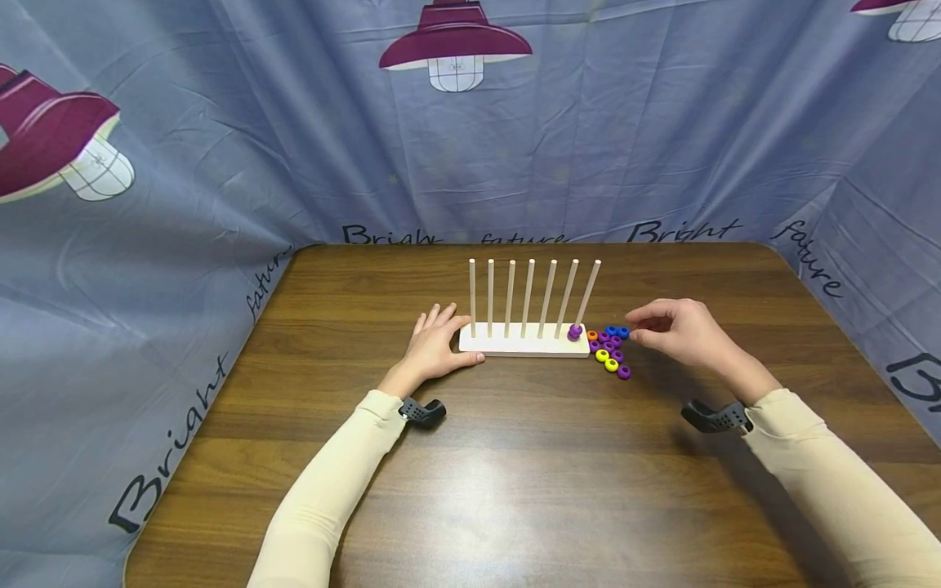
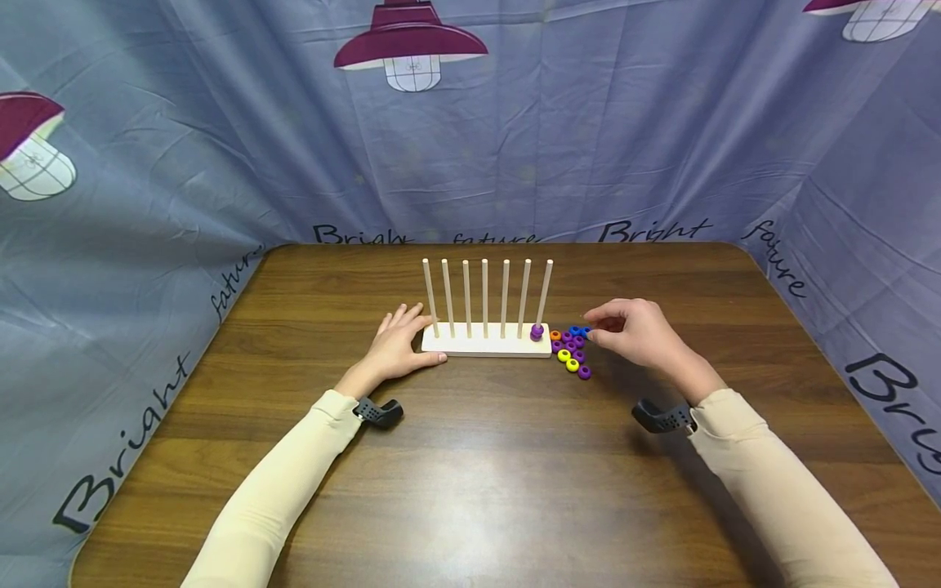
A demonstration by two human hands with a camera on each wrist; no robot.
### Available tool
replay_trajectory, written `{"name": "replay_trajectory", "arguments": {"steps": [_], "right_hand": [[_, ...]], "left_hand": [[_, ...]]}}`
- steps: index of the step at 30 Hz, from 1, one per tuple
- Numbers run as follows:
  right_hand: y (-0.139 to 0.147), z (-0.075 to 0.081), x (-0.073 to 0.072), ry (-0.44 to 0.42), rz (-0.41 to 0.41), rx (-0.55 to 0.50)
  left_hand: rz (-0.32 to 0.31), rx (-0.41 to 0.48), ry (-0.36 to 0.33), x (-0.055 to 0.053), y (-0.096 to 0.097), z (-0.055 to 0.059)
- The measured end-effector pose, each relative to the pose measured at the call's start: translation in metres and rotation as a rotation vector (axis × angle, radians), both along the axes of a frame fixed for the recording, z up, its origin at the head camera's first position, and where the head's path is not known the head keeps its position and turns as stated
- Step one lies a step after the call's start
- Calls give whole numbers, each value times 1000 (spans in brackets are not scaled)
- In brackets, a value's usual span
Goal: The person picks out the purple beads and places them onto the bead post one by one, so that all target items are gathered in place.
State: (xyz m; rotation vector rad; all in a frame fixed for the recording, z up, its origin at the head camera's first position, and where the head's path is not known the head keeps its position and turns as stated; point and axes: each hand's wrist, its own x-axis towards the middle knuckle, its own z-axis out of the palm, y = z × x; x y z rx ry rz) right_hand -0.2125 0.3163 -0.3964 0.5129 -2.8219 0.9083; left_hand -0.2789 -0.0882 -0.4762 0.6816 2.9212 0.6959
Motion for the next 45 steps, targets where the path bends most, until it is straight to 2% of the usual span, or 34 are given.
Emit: {"name": "replay_trajectory", "arguments": {"steps": [12,24,34,45], "right_hand": [[4,-27,19,-17,-16,11],[2,-47,28,-11,-4,-12],[1,-57,30,5,-15,-28],[-4,-66,27,62,-10,-31]], "left_hand": [[-1,0,-6,0,1,0],[5,0,-10,0,0,1],[1,2,-5,0,0,1],[0,0,-10,0,0,1]]}}
